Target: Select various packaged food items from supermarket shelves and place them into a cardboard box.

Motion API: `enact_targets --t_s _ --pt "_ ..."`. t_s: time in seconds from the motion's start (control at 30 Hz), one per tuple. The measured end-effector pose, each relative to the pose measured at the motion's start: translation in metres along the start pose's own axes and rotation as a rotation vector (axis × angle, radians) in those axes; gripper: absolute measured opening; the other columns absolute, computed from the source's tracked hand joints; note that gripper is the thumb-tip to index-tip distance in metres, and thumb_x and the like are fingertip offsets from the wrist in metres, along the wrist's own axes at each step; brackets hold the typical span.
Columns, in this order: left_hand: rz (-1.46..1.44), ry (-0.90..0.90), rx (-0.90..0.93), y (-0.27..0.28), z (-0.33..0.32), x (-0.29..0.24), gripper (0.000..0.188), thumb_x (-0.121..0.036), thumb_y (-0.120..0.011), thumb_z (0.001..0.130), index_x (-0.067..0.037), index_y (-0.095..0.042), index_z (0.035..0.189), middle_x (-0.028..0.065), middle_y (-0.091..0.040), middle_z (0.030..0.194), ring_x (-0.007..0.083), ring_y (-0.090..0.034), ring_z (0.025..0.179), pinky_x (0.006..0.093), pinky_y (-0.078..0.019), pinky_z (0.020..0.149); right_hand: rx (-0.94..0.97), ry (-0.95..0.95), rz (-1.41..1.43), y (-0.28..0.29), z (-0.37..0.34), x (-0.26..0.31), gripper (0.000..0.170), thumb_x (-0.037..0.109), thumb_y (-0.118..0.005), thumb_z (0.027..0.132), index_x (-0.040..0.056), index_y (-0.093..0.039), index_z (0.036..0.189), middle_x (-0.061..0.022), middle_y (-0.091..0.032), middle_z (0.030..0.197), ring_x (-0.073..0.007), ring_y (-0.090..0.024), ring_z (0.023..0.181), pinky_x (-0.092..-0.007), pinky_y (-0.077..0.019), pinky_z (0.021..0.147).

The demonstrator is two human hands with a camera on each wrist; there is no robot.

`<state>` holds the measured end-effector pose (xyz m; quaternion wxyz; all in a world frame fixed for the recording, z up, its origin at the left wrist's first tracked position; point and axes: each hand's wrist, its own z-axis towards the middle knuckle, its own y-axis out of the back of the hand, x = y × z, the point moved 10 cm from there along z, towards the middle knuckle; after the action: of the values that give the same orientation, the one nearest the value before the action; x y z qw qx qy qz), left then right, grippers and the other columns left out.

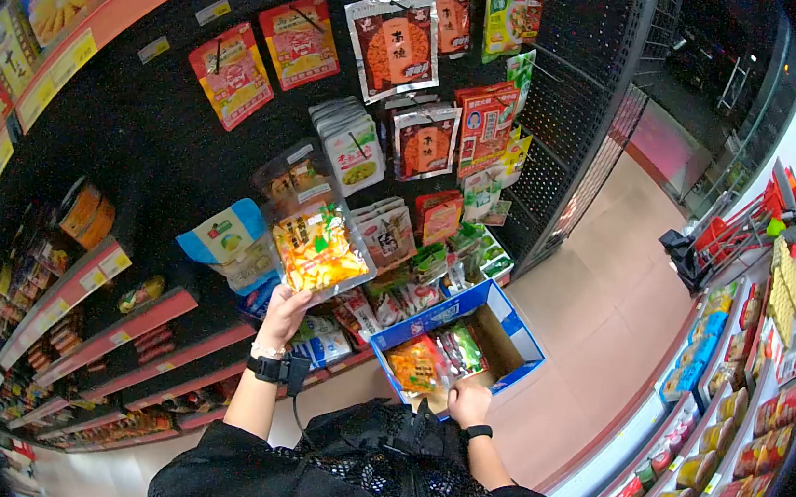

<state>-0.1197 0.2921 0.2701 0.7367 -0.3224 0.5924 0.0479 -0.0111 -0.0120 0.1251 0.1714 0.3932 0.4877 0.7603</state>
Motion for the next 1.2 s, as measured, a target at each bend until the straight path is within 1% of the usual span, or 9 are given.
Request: enact_targets --t_s 0.37,0.47,0.57,0.63,0.73,0.83,0.9,1.03,1.2 --pt "0.471 0.147 0.195 -0.046 -0.016 0.004 0.020 -0.013 -0.060 0.075 0.001 -0.058 0.090 -0.0007 -0.059 0.080 0.0049 -0.050 0.069 0.0211 -0.0418 0.063 0.071 -0.094 0.147 -0.010 0.004 -0.009 0.014 0.021 -0.055 0.063 0.0107 -0.063 0.069 -0.0094 -0.055 0.058 -0.0220 -0.055 0.058 -0.0332 -0.0439 0.058" --pt "0.606 0.290 0.363 -0.054 -0.028 0.041 0.023 -0.012 -0.057 0.077 0.003 -0.056 0.093 -0.0002 -0.058 0.083 0.0051 -0.048 0.073 0.0214 -0.0404 0.068 0.338 -0.292 1.206 -0.021 0.018 0.000 0.057 0.025 -0.052 0.078 0.0108 -0.022 0.125 -0.0098 -0.045 0.105 -0.0164 -0.051 0.085 -0.0268 -0.0429 0.071" --pt "0.461 0.288 0.486 -0.089 -0.037 0.039 0.025 -0.013 -0.059 0.074 0.002 -0.056 0.094 0.0011 -0.060 0.079 0.0065 -0.052 0.069 0.0228 -0.0428 0.064 0.318 -0.141 1.516 0.050 0.049 0.061 0.086 0.043 -0.061 0.067 0.0086 -0.013 0.129 -0.0105 -0.036 0.118 -0.0178 -0.042 0.103 -0.0296 -0.0404 0.079" --pt "0.419 0.300 0.562 -0.098 -0.040 0.059 0.029 -0.014 -0.060 0.074 0.001 -0.055 0.098 0.0022 -0.060 0.084 0.0073 -0.052 0.074 0.0230 -0.0422 0.068 0.190 -0.016 1.626 0.089 0.062 0.085 0.070 0.038 -0.057 0.074 0.0057 -0.024 0.126 -0.0092 -0.042 0.114 -0.0165 -0.046 0.098 -0.0290 -0.0402 0.079" --pt "0.440 0.287 0.682 -0.101 -0.044 0.092 0.030 -0.013 -0.059 0.075 0.002 -0.052 0.100 0.0033 -0.058 0.091 0.0074 -0.050 0.081 0.0230 -0.0406 0.074 0.327 -0.213 1.300 0.068 0.057 0.060 0.045 0.032 -0.053 0.079 0.0000 -0.046 0.110 -0.0049 -0.054 0.089 -0.0107 -0.050 0.078 -0.0241 -0.0418 0.069" --pt "0.651 0.310 0.728 -0.094 -0.048 0.114 0.029 -0.015 -0.058 0.074 0.002 -0.052 0.097 0.0083 -0.057 0.096 0.0131 -0.050 0.090 0.0268 -0.0392 0.079 0.291 -0.069 1.006 0.083 0.056 0.064 0.029 0.023 -0.047 0.083 -0.0042 -0.055 0.091 -0.0014 -0.058 0.078 -0.0071 -0.049 0.071 -0.0226 -0.0409 0.065" --pt "1.182 0.009 0.598 -0.072 -0.040 0.128 0.035 -0.019 -0.058 0.072 0.001 -0.051 0.100 0.0152 -0.051 0.104 0.0247 -0.046 0.100 0.0328 -0.0373 0.084 0.279 -0.131 0.748 0.083 0.054 0.050 0.029 0.021 -0.047 0.083 -0.0063 -0.055 0.084 -0.0004 -0.057 0.069 -0.0060 -0.046 0.061 -0.0240 -0.0397 0.054" --pt "1.329 0.174 0.520 -0.046 -0.050 0.155 0.053 -0.026 -0.057 0.070 -0.001 -0.039 0.114 0.0261 -0.032 0.120 0.0395 -0.035 0.108 0.0388 -0.0321 0.091 0.052 -0.099 0.285 0.090 0.047 0.029 0.024 0.021 -0.050 0.077 -0.0023 -0.058 0.079 -0.0219 -0.054 0.068 -0.0297 -0.055 0.059 -0.0343 -0.0420 0.054" --pt "1.415 0.416 0.590 -0.034 -0.077 0.173 0.067 -0.030 -0.057 0.072 0.000 -0.025 0.123 0.0254 -0.013 0.130 0.0401 -0.027 0.115 0.0398 -0.0274 0.094 0.037 -0.254 0.225 0.077 0.038 -0.005 0.028 0.025 -0.045 0.079 0.0011 -0.060 0.081 -0.0205 -0.056 0.075 -0.0337 -0.055 0.073 -0.0397 -0.0432 0.064"
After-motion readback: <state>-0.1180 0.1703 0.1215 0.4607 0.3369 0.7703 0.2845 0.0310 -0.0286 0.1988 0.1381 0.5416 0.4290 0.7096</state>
